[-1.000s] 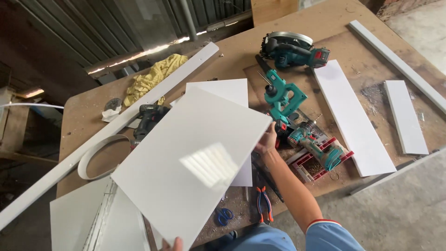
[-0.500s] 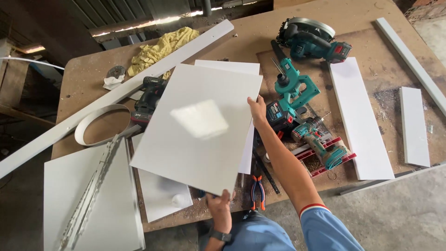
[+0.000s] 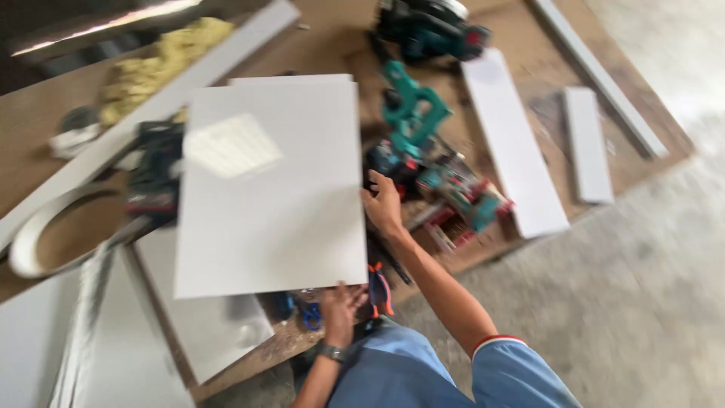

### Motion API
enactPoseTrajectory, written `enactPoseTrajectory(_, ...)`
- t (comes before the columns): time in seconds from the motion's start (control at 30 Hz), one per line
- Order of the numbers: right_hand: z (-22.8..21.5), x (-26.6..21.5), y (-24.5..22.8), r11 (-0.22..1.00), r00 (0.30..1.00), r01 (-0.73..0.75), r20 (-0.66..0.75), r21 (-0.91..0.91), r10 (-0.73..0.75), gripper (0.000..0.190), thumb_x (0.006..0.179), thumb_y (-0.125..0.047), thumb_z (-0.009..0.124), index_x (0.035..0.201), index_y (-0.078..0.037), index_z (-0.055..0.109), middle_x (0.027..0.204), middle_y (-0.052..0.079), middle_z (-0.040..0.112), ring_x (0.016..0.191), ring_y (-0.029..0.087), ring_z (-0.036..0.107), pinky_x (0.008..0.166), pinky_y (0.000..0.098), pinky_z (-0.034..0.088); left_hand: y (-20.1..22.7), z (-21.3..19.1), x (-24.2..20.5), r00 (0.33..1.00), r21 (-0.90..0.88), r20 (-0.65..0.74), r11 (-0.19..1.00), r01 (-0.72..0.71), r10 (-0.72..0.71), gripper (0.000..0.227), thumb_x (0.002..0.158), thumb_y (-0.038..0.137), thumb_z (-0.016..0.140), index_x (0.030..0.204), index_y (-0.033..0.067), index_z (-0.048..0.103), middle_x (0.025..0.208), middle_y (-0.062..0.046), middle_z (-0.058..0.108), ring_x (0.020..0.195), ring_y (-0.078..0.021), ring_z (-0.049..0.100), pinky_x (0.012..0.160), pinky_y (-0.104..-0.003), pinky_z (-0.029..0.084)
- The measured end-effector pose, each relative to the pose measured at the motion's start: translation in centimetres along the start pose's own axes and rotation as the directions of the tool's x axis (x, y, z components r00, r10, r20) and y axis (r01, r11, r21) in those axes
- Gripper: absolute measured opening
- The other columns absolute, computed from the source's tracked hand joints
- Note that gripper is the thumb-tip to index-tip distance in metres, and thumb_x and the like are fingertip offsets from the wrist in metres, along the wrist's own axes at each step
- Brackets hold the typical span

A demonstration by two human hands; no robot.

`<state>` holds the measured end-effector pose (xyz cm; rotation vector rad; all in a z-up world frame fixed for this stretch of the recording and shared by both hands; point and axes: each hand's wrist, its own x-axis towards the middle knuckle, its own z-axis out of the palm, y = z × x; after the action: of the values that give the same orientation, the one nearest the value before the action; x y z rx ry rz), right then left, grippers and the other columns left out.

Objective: Applying glue and trimming edges during the assembly of white cabinet panels.

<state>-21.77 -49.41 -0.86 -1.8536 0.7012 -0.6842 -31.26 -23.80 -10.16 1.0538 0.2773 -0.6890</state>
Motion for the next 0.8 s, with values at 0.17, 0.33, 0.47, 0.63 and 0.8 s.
enactPoseTrajectory(0.17, -10.1, -4.1, 1.2, 0.919, 0.984, -0.089, -0.108, 0.385, 0.140, 0.028, 0.110, -0.019, 0.057, 0.098, 0.002, 0.072, 0.092, 0.010, 0.073, 0.085, 0.019, 0.064, 0.077, 0.0272, 0.052, 4.4, -1.0, -0.4, 0.996, -0.183, -0.051, 0.980, -0.080, 0.072, 0.038, 0.101, 0.029, 0.055, 0.133, 0.0111, 0.052, 0.122, -0.010, 0.064, 0.110, -0.0277, 0.064, 0.095, -0.051, 0.055)
enactPoseTrajectory(0.33, -20.5, -6.6, 2.5, 0.890, 0.894, 0.073, -0.425, 0.451, 0.141, 0.030, 0.086, 0.006, 0.055, 0.115, -0.003, 0.055, 0.118, 0.014, 0.059, 0.095, 0.020, 0.069, 0.080, 0.0318, 0.061, 4.8, 0.0, 0.8, 0.998, -0.176, -0.028, 0.982, -0.062, 0.058, 0.038, 0.101, 0.030, 0.059, 0.131, 0.0061, 0.053, 0.119, -0.010, 0.066, 0.102, -0.0234, 0.069, 0.085, -0.044, 0.059)
enactPoseTrajectory(0.47, -22.4, -10.3, 5.0, 0.901, 0.896, 0.101, -0.433, 0.422, 0.102, 0.042, 0.083, 0.011, 0.054, 0.124, 0.000, 0.050, 0.119, 0.013, 0.054, 0.099, 0.020, 0.069, 0.088, 0.0299, 0.058, 4.0, 0.0, 1.1, 0.985, -0.100, -0.091, 0.983, -0.156, 0.147, 0.035, 0.101, 0.028, 0.062, 0.124, 0.0018, 0.061, 0.112, -0.010, 0.068, 0.095, -0.0219, 0.068, 0.079, -0.041, 0.061)
enactPoseTrajectory(0.63, -15.6, -15.1, 0.0, 0.934, 0.966, -0.260, 0.060, 0.245, 0.253, 0.022, 0.099, -0.006, 0.063, 0.120, 0.002, 0.064, 0.100, 0.020, 0.070, 0.087, 0.022, 0.070, 0.076, 0.0330, 0.058, 3.1, 1.1, 0.8, 0.989, -0.163, -0.101, 0.979, -0.121, 0.106, 0.029, 0.101, 0.023, 0.064, 0.114, -0.0031, 0.061, 0.098, -0.013, 0.071, 0.082, -0.0228, 0.073, 0.068, -0.036, 0.063)
enactPoseTrajectory(0.8, -5.5, -19.4, 1.7, 0.758, 0.732, -0.627, 0.466, 0.177, 0.497, 0.034, 0.100, -0.026, 0.053, 0.128, -0.007, 0.050, 0.101, 0.012, 0.071, 0.076, 0.020, 0.073, 0.062, 0.0331, 0.059, 5.1, 4.0, -3.5, 0.996, -0.103, -0.067, 0.994, 0.044, -0.051, 0.033, 0.094, 0.026, 0.064, 0.113, -0.0005, 0.065, 0.098, -0.010, 0.075, 0.082, -0.0211, 0.075, 0.070, -0.035, 0.065)
